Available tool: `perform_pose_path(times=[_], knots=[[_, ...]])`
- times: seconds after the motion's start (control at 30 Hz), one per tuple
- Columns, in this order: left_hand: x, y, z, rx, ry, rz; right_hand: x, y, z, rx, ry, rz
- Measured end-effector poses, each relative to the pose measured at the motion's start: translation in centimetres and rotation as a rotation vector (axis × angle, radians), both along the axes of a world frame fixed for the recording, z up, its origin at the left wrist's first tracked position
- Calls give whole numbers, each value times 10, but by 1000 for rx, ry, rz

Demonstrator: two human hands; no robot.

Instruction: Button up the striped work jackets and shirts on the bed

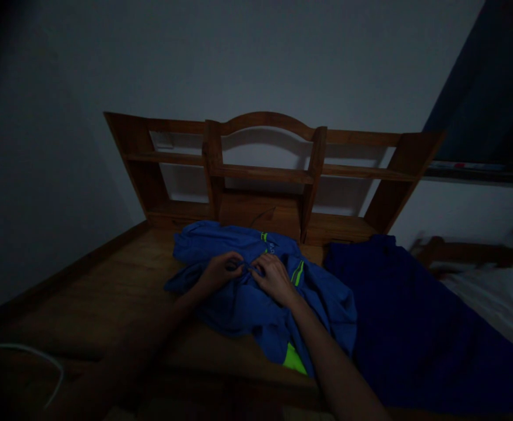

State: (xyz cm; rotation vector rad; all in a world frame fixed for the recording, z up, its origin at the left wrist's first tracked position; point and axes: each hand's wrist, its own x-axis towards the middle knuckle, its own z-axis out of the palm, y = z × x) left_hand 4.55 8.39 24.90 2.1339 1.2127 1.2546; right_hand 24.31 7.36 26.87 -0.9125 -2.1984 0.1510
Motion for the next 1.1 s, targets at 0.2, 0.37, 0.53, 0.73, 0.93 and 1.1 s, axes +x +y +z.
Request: perform_pose_path(times=[0.2,0.37,0.53,0.73,0.93,1.1], knots=[[-3,-4,6,30,50,-40,1,2,-3,-30,67,2],[-2,-7,11,47,74,-33,1,-1,0,-68,100,18],[0,-8,12,85,106,-18,0,-5,6,-94,98,45],[1,-9,12,89,86,-2,-1,-5,5,-74,110,21],[3,-17,22,56,-69,37,-2,-9,8,-3,65,-65],[2,-17,30,-74,-345,344,3,-5,16,63,47,-321]])
